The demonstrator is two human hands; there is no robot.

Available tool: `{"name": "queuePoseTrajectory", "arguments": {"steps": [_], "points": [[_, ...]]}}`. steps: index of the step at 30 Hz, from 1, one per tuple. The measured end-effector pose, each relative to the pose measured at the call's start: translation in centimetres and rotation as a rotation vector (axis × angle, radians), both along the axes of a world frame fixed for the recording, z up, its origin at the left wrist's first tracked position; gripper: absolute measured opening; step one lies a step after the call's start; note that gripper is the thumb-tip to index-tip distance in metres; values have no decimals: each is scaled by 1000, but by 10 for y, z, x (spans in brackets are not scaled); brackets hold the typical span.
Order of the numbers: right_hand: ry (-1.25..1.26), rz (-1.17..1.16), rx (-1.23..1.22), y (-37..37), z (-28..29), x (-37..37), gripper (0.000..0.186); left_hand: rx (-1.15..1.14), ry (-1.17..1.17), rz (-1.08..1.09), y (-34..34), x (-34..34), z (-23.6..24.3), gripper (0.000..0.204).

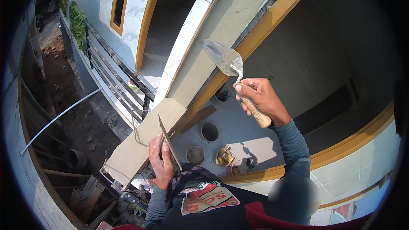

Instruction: The person applies plaster to the corner of a wall using a trowel while holding a board, and later smooths the edges of the wall with a sanding block.

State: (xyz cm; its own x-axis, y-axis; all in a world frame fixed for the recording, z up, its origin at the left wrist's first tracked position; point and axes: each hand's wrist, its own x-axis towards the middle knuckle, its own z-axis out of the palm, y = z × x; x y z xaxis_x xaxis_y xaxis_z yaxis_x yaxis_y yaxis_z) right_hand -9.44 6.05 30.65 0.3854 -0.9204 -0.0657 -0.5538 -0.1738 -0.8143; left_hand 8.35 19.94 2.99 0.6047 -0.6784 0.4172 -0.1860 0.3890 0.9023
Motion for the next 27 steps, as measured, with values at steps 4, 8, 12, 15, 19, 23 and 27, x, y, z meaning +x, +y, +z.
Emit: {"name": "queuePoseTrajectory", "arguments": {"steps": [4,8,12,15,19,23,27], "points": [[-44,-21,-133,1,83,3,27,-10,9,-19,0,-1,6,37],[-94,-33,-354,7,129,0,32,-35,1,-15,3,-1,7,37],[-362,-2,-502,0,99,2,34,-36,0,22,12,7,5,37],[-635,131,-407,-20,48,20,36,-37,-10,25,12,11,7,37],[-814,149,-415,-52,-7,63,36,-55,-40,-7,11,10,10,36],[-942,170,-350,-68,-36,96,36,-9,-25,25,19,12,11,37],[-958,151,-382,-75,-47,109,34,19,-10,54,22,13,4,37]]}}
